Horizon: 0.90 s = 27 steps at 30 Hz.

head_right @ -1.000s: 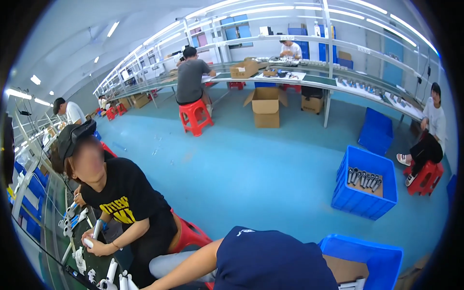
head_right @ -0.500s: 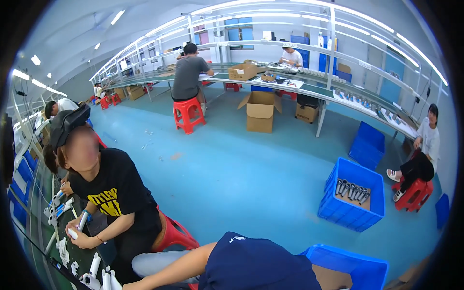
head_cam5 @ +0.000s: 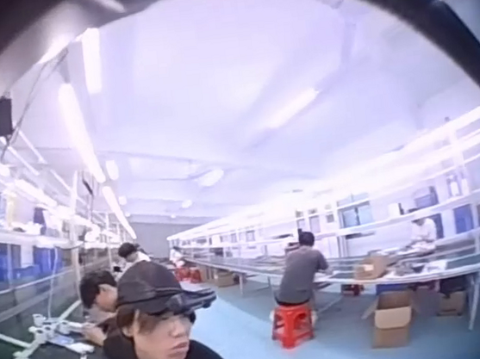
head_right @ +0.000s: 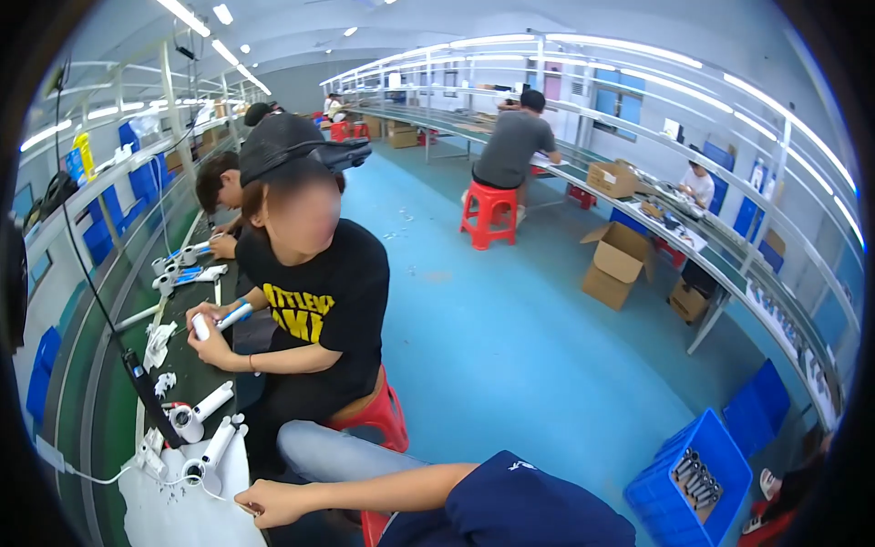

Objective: Assembling handheld hair dryers by attaching components with an electric screwdriver and applying labels.

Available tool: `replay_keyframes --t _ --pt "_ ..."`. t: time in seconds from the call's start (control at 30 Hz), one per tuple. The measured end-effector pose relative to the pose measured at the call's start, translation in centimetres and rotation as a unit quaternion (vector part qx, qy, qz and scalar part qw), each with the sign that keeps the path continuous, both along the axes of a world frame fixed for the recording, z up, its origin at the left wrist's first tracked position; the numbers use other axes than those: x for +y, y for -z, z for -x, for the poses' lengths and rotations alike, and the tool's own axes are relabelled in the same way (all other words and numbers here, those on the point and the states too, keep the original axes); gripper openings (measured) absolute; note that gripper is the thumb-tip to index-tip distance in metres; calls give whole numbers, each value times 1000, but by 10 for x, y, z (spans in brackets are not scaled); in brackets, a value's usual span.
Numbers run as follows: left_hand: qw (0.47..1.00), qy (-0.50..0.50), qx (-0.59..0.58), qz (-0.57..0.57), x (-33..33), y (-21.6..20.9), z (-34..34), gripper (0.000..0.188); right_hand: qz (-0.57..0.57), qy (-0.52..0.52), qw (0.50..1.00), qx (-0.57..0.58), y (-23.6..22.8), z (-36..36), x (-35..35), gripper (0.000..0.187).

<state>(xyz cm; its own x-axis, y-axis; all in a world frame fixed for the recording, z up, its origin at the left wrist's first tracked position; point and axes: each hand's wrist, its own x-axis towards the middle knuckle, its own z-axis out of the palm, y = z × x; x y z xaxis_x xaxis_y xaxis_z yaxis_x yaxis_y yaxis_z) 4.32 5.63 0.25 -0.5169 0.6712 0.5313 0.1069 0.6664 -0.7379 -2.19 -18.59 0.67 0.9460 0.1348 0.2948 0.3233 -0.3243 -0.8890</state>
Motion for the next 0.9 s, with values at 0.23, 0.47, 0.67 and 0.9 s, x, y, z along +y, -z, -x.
replay_keyframes --t 0.23,0.47,0.67,0.9 --pt "996 -65 40 51 24 1 10 44 -27 -11 999 13 -3 -6 -1 14" --pt "993 6 60 98 -25 -14 -23 44 -40 66 996 -42 -8 19 -10 11" --pt "970 198 67 126 -138 -48 -55 44 -1 137 987 -83 -16 53 -10 9" --pt "908 371 110 161 -243 -74 -10 44 87 224 966 -98 27 68 -10 20"
